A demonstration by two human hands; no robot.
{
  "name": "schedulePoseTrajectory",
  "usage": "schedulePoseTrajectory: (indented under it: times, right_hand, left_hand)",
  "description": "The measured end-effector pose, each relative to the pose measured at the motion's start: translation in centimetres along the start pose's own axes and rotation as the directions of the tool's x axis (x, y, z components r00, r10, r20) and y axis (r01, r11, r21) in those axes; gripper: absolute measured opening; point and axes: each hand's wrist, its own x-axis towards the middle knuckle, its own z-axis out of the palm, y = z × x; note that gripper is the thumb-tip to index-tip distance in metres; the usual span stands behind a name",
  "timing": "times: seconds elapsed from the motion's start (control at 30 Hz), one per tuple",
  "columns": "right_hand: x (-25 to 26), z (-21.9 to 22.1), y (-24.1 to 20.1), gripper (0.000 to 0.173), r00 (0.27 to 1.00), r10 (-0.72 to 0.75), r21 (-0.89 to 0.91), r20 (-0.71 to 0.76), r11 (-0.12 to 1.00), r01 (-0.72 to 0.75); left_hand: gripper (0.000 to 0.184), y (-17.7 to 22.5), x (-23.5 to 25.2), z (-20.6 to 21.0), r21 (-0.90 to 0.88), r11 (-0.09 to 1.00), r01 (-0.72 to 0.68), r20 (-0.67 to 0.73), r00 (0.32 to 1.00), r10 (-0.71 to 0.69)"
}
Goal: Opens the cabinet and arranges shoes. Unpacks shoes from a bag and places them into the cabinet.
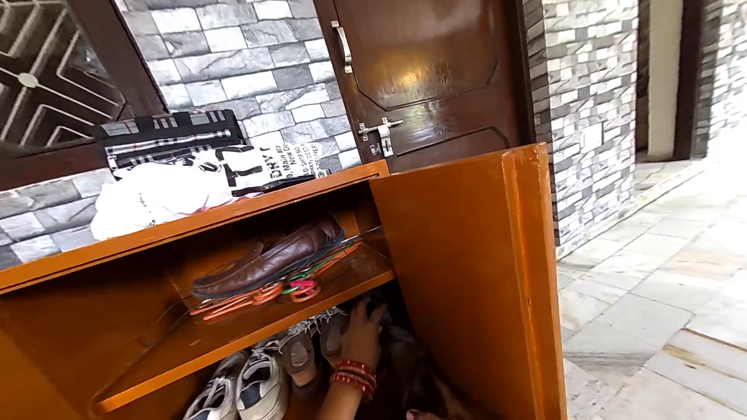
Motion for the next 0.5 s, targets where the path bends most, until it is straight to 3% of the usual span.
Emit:
schedulePoseTrajectory:
  times: [0.13, 0.2, 0.3, 0.37, 0.43, 0.5]
  right_hand:
    - [0.3, -0.1, 0.6, 0.067, 0.999, -0.003, 0.05, -0.036, 0.999, 0.005]
    - [0.2, 0.1, 0.8, 0.061, 0.998, -0.02, 0.051, -0.053, 0.998, 0.022]
    - [0.1, 0.4, 1.0, 0.068, 0.997, -0.045, 0.027, -0.064, 0.999, 0.047]
    - [0.0, 0.6, 0.6, 0.068, 0.997, -0.046, 0.029, -0.068, 0.998, 0.048]
    - [0.1, 0.6, 0.3, 0.064, 0.997, -0.043, 0.062, -0.059, 0.997, 0.047]
    - [0.2, 0.5, 0.0, 0.059, 0.998, -0.041, 0.127, -0.05, 0.991, 0.047]
  left_hand:
    - [0.029, 0.8, -8.0, -0.2, -0.445, 0.873, -0.2, -0.067, 0.979, 0.19]
    - [0.041, 1.5, -12.1, -0.6, -0.515, 0.822, -0.242, -0.011, 0.961, 0.276]
    - [0.077, 2.4, -15.6, -0.9, -0.303, 0.911, -0.279, 0.065, 0.948, 0.312]
    - [0.087, 2.9, -16.5, -0.4, -0.177, 0.952, -0.249, 0.025, 0.966, 0.258]
    - [0.075, 3.3, -16.6, 0.2, -0.098, 0.969, -0.225, -0.099, 0.971, 0.216]
    - [0.059, 2.8, -16.2, 0.8, -0.055, 0.959, -0.277, -0.266, 0.93, 0.253]
